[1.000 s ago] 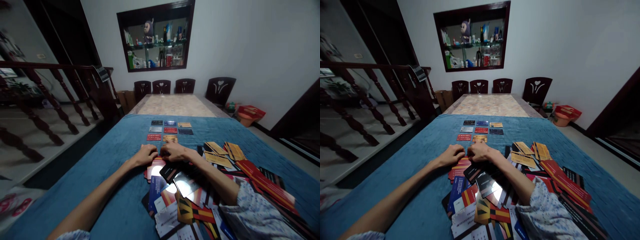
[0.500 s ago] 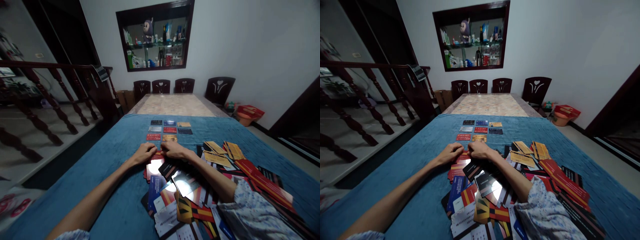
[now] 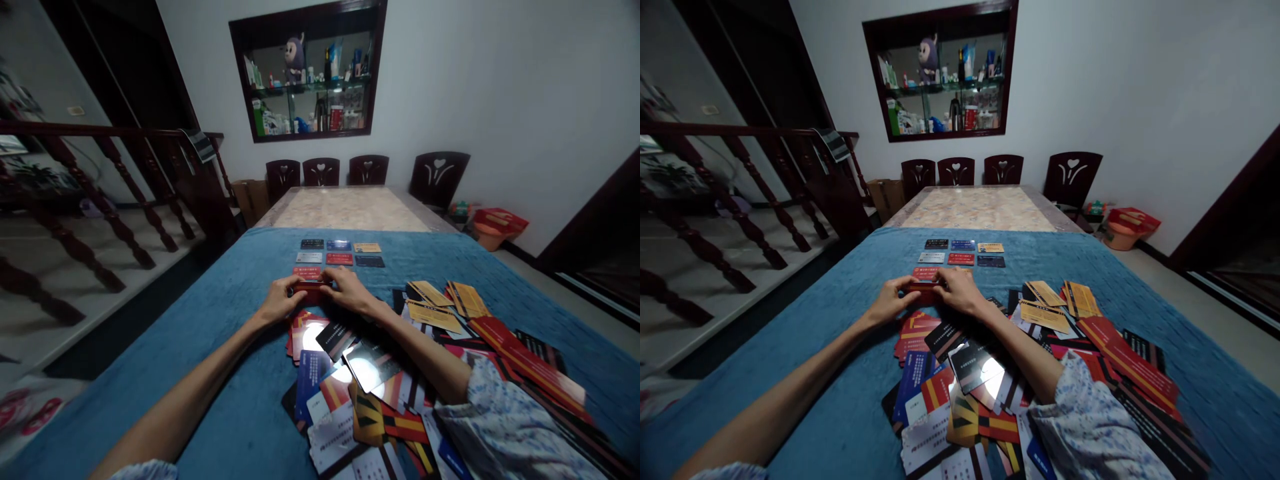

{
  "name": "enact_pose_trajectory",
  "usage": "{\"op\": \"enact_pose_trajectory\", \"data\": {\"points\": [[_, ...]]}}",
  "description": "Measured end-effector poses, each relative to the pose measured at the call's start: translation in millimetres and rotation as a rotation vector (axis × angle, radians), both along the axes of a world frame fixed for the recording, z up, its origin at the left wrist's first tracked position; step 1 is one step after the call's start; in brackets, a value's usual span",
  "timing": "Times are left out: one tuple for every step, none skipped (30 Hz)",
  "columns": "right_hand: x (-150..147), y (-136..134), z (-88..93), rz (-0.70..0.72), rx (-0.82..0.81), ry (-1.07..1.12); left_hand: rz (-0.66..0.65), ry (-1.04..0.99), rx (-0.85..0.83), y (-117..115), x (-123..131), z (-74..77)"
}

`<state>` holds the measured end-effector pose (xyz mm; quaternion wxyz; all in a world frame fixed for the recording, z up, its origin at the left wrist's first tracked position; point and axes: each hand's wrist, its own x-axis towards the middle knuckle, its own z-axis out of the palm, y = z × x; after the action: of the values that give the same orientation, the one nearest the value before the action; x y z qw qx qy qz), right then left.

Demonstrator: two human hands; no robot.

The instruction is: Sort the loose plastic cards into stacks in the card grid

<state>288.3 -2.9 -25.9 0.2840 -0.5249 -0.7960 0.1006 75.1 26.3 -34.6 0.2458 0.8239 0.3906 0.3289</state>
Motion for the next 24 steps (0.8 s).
{"op": "enact_pose_trajectory", "data": {"points": [[1.1, 0.1, -0.8, -0.011, 0.003, 0.002, 0.023, -0.005, 0.037, 1.1, -0.8, -1.0], [2.2, 0.2, -1.5, -0.013, 0.002, 0.005, 0.044, -0.015, 0.084, 2.2, -1.7, -2.2], [3.4, 0.1, -2.1, -0.008, -0.001, 0.006, 0.059, -0.024, 0.134, 3.1, -2.5, -3.4], [4.5, -0.1, -2.6, 0.003, -0.004, 0.006, 0.062, -0.028, 0.182, 3.7, -3.2, -4.6], [5.5, -0.4, -2.9, 0.017, -0.003, 0.004, 0.054, -0.029, 0.221, 4.0, -3.7, -5.7], [6.2, -0.6, -3.0, 0.030, 0.000, 0.000, 0.037, -0.026, 0.249, 4.0, -4.0, -6.4], [6.8, -0.7, -2.9, 0.036, 0.007, -0.004, 0.020, -0.023, 0.266, 3.5, -4.2, -6.7], [7.2, -0.8, -2.8, 0.035, 0.018, -0.008, 0.004, -0.019, 0.274, 2.5, -4.1, -6.5], [7.5, -0.8, -2.6, 0.031, 0.028, -0.010, -0.014, -0.012, 0.275, 1.3, -4.0, -5.9], [7.6, -0.8, -2.3, 0.027, 0.037, -0.009, -0.034, -0.005, 0.271, -0.3, -3.8, -4.8], [7.7, -0.8, -2.0, 0.023, 0.041, -0.005, -0.057, 0.001, 0.262, -2.0, -3.5, -3.5], [7.8, -0.8, -1.6, 0.020, 0.042, 0.002, -0.084, 0.009, 0.247, -3.7, -3.3, -2.1], [7.9, -1.0, -1.2, 0.016, 0.039, 0.008, -0.109, 0.017, 0.228, -5.3, -3.2, -0.7], [8.0, -1.2, -0.7, 0.008, 0.031, 0.013, -0.127, 0.023, 0.210, -6.7, -3.2, 0.5], [8.2, -1.6, -0.1, -0.003, 0.020, 0.017, -0.138, 0.027, 0.196, -7.8, -3.2, 1.4], [8.3, -2.0, 0.5, -0.016, 0.008, 0.017, -0.142, 0.031, 0.186, -8.6, -3.4, 1.9], [8.3, -2.5, 1.0, -0.027, -0.003, 0.016, -0.142, 0.036, 0.182, -9.1, -3.7, 2.0], [8.3, -2.9, 1.4, -0.037, -0.014, 0.015, -0.139, 0.040, 0.182, -9.3, -3.9, 1.8], [8.3, -3.1, 1.7, -0.045, -0.022, 0.012, -0.134, 0.042, 0.187, -9.5, -4.1, 1.3], [8.2, -3.3, 1.7, -0.051, -0.027, 0.011, -0.128, 0.041, 0.192, -9.6, -4.3, 0.6], [8.0, -3.3, 1.5, -0.053, -0.029, 0.009, -0.127, 0.041, 0.193, -9.7, -4.4, -0.1], [7.8, -3.2, 1.1, -0.054, -0.029, 0.008, -0.129, 0.038, 0.191, -9.8, -4.4, -0.7], [7.7, -3.0, 0.8, -0.056, -0.028, 0.008, -0.134, 0.033, 0.188, -10.1, -4.4, -1.1], [7.5, -2.8, 0.4, -0.058, -0.025, 0.007, -0.140, 0.030, 0.185, -10.3, -4.3, -1.4]]}}
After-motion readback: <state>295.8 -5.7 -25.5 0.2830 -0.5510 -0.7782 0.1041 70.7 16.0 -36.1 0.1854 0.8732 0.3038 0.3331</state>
